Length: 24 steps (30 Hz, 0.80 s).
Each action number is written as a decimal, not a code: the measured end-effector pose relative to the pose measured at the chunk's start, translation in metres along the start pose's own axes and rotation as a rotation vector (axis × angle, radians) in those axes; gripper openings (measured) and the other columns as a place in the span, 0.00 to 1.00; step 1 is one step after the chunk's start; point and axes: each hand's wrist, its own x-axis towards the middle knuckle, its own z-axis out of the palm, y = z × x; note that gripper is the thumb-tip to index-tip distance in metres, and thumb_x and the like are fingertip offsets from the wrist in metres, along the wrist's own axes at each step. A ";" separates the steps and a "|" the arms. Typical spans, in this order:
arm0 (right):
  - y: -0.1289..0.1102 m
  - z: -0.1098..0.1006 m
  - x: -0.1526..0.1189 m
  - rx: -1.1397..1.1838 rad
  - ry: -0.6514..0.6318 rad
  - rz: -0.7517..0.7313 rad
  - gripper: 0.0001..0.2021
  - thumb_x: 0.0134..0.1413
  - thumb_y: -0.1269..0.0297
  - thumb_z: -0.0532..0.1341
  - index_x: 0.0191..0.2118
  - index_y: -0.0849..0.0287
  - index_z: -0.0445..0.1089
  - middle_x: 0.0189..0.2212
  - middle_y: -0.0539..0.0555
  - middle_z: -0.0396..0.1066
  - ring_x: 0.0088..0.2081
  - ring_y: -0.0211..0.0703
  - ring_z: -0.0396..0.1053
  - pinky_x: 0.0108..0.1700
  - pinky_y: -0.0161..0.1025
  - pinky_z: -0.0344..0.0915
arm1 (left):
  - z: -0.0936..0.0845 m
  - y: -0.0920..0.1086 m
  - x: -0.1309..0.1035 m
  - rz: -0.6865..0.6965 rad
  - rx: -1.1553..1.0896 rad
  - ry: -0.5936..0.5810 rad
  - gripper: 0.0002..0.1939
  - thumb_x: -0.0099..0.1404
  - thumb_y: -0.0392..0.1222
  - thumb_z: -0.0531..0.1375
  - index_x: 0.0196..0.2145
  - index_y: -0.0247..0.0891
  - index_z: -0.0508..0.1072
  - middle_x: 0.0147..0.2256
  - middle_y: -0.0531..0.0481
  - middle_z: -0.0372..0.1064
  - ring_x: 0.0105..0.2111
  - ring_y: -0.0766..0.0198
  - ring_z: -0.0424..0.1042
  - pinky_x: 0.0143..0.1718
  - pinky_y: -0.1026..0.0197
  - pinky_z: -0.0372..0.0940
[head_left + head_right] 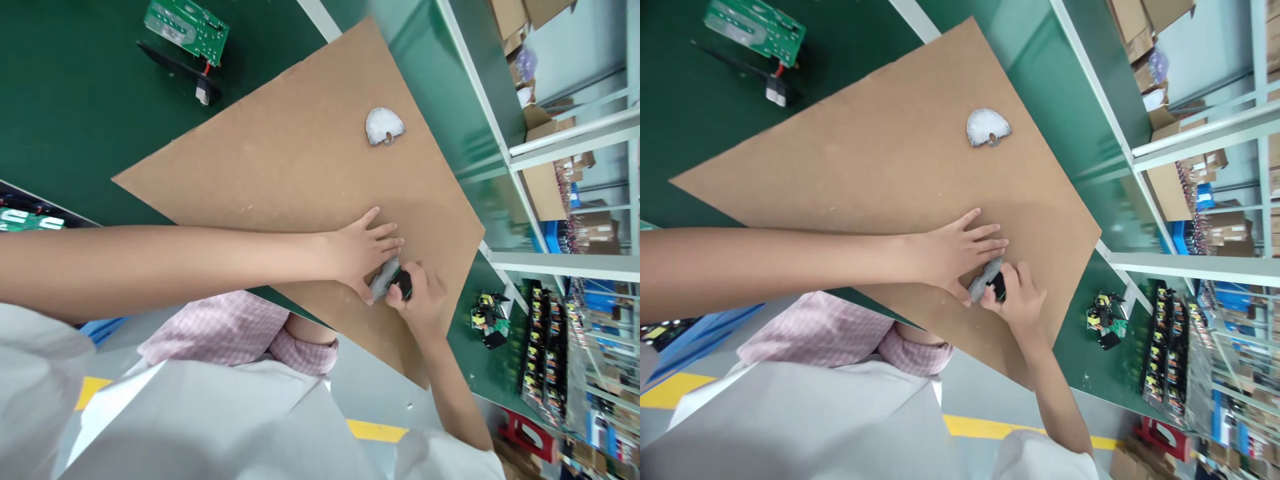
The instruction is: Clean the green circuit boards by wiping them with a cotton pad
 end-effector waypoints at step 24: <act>-0.003 0.002 0.006 0.138 0.045 0.164 0.09 0.52 0.57 0.56 0.32 0.56 0.59 0.23 0.48 0.62 0.23 0.37 0.62 0.24 0.34 0.58 | 0.000 0.000 0.004 -0.010 0.067 -0.041 0.48 0.48 0.64 0.58 0.60 0.33 0.54 0.62 0.45 0.46 0.63 0.45 0.37 0.60 0.37 0.30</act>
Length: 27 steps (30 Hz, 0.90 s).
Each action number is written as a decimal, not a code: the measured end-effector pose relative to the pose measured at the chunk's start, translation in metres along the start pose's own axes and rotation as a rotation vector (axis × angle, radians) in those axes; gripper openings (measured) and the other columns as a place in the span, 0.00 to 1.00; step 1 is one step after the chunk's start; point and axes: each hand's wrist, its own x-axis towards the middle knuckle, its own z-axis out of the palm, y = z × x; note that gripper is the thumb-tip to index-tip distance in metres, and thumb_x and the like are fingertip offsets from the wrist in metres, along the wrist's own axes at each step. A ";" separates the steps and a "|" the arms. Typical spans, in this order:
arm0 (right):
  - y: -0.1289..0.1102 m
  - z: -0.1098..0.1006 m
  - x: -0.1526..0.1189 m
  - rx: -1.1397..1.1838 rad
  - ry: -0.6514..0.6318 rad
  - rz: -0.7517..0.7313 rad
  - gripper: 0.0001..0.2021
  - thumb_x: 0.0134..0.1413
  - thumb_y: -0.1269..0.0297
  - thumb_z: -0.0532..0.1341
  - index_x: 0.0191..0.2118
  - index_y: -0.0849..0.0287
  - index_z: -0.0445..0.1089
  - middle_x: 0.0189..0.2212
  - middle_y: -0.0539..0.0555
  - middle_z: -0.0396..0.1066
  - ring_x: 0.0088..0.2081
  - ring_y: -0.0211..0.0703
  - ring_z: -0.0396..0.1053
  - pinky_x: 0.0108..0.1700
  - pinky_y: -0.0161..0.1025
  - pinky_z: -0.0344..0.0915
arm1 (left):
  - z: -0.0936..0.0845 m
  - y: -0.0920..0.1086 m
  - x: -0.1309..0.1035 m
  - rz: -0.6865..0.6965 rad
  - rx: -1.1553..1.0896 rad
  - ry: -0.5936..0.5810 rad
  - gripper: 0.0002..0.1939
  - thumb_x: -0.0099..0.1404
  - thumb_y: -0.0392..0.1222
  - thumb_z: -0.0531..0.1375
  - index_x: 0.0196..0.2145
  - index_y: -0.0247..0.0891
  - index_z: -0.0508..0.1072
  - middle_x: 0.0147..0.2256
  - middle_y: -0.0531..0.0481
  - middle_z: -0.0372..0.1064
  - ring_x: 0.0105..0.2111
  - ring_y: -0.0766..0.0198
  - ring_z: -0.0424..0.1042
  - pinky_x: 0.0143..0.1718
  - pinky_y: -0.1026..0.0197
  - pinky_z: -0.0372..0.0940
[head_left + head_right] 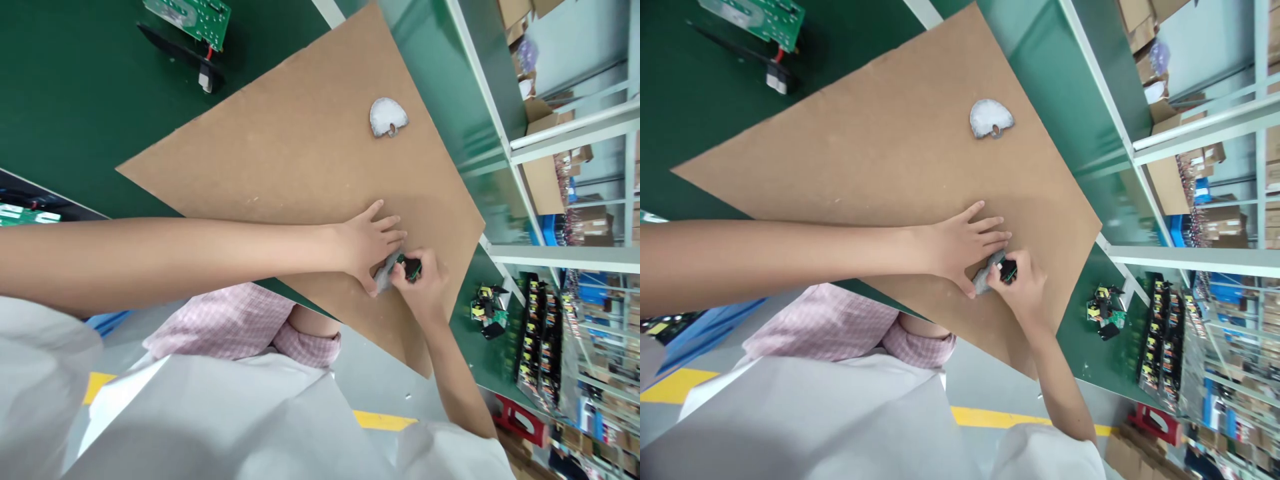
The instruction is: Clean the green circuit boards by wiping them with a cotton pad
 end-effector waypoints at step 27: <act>-0.001 -0.002 0.005 -0.079 -0.097 -0.054 0.08 0.50 0.58 0.55 0.28 0.56 0.56 0.22 0.48 0.60 0.23 0.37 0.60 0.22 0.34 0.52 | -0.004 0.000 -0.001 -0.001 -0.006 -0.040 0.48 0.49 0.64 0.58 0.60 0.33 0.52 0.62 0.46 0.43 0.63 0.47 0.36 0.60 0.38 0.29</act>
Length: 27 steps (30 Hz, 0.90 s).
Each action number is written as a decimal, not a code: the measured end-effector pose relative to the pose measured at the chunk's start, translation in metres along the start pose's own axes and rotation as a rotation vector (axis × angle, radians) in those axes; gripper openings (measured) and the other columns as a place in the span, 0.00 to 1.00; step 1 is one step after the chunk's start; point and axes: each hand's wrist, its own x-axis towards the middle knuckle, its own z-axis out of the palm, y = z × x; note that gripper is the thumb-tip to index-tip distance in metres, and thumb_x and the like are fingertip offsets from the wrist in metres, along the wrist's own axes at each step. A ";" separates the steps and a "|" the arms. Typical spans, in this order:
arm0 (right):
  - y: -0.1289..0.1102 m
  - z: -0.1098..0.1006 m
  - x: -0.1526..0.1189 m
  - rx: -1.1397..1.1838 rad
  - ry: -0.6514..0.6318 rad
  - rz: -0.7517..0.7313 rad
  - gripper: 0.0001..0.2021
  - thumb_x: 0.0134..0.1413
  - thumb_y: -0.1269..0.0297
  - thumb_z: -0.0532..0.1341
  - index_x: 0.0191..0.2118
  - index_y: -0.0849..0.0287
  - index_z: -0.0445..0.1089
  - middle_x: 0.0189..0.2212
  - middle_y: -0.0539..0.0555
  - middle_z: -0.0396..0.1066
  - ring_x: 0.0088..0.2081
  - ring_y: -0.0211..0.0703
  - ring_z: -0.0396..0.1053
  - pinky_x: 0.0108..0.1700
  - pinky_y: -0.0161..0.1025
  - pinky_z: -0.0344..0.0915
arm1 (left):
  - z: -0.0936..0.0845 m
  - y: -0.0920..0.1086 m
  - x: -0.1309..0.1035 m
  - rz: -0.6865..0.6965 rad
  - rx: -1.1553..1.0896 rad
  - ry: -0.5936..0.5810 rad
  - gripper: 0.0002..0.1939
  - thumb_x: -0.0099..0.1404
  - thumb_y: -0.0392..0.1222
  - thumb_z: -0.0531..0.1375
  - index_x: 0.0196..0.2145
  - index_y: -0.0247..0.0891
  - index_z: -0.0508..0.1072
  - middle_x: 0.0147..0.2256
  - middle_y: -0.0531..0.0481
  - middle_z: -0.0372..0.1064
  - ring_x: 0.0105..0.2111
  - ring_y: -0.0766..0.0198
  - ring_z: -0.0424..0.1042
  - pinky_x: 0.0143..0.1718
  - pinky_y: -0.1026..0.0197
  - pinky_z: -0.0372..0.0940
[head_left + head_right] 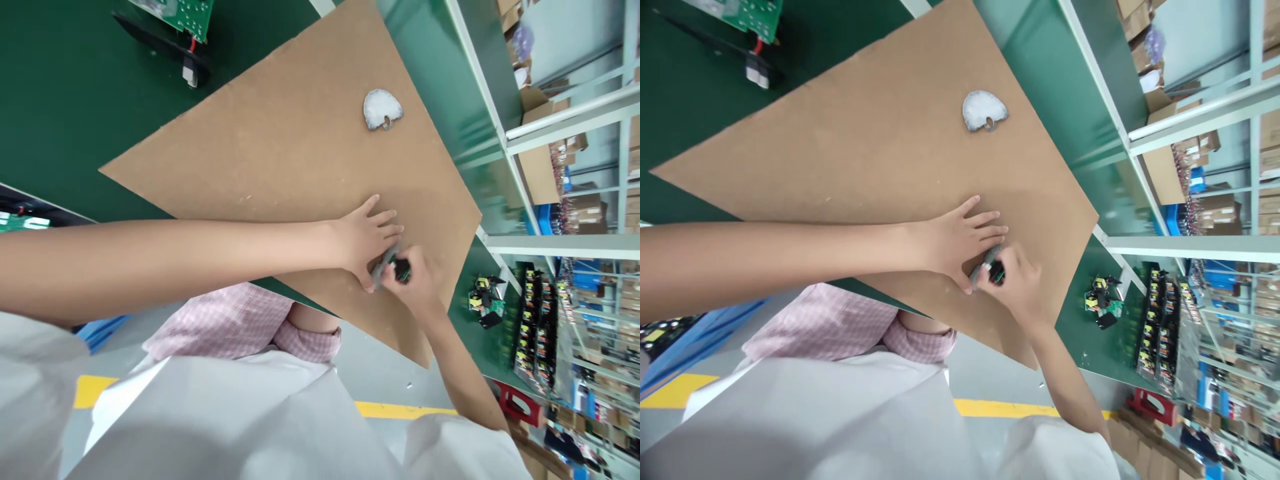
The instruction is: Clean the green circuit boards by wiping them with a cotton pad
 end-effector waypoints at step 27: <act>0.045 -0.016 -0.009 0.389 0.476 0.370 0.17 0.57 0.49 0.48 0.31 0.58 0.62 0.26 0.51 0.61 0.28 0.40 0.61 0.29 0.37 0.58 | -0.004 -0.009 0.001 0.029 -0.069 0.107 0.48 0.48 0.63 0.59 0.57 0.26 0.54 0.59 0.35 0.49 0.61 0.45 0.40 0.59 0.39 0.30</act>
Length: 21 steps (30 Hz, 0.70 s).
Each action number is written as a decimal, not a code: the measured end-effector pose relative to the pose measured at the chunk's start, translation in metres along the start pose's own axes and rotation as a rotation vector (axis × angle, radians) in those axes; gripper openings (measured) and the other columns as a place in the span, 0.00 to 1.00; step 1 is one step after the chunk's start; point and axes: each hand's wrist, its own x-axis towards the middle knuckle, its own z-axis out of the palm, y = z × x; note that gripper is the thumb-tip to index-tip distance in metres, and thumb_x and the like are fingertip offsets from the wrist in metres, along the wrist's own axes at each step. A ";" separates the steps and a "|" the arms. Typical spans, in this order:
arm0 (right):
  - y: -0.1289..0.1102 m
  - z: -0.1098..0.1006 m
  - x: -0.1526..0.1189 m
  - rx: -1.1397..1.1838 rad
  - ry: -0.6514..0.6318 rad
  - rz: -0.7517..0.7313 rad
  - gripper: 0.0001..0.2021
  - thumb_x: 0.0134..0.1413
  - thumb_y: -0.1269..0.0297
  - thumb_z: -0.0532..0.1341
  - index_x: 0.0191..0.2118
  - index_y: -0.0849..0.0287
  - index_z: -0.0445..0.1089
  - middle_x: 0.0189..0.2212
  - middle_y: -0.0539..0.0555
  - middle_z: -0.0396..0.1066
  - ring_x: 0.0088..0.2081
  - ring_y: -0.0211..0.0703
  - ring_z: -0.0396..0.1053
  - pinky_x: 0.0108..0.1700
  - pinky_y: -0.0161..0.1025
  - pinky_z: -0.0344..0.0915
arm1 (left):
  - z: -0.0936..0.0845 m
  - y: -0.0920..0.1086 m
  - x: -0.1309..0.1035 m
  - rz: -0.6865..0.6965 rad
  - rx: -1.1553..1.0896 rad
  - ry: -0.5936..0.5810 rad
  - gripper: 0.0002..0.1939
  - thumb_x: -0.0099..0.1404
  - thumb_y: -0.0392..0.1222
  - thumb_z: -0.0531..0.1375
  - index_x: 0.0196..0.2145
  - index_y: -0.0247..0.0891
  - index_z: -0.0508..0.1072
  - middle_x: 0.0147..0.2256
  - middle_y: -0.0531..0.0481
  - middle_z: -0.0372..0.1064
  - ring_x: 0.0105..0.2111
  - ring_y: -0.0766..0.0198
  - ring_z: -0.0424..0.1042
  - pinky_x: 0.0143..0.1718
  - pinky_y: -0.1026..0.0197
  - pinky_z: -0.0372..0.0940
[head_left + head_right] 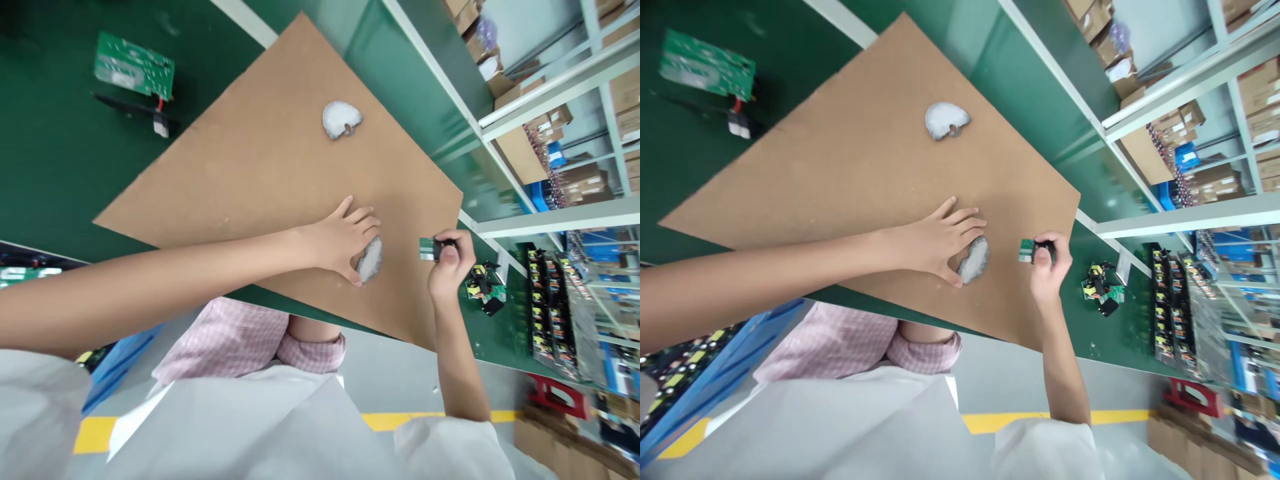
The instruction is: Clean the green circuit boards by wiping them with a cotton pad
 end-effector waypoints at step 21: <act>0.041 -0.014 -0.021 0.749 0.210 0.355 0.15 0.57 0.53 0.48 0.28 0.57 0.62 0.24 0.49 0.60 0.25 0.39 0.59 0.23 0.34 0.56 | -0.068 -0.006 0.037 -0.586 -0.338 0.021 0.41 0.57 0.42 0.54 0.62 0.39 0.35 0.37 0.48 0.65 0.37 0.65 0.66 0.41 0.58 0.63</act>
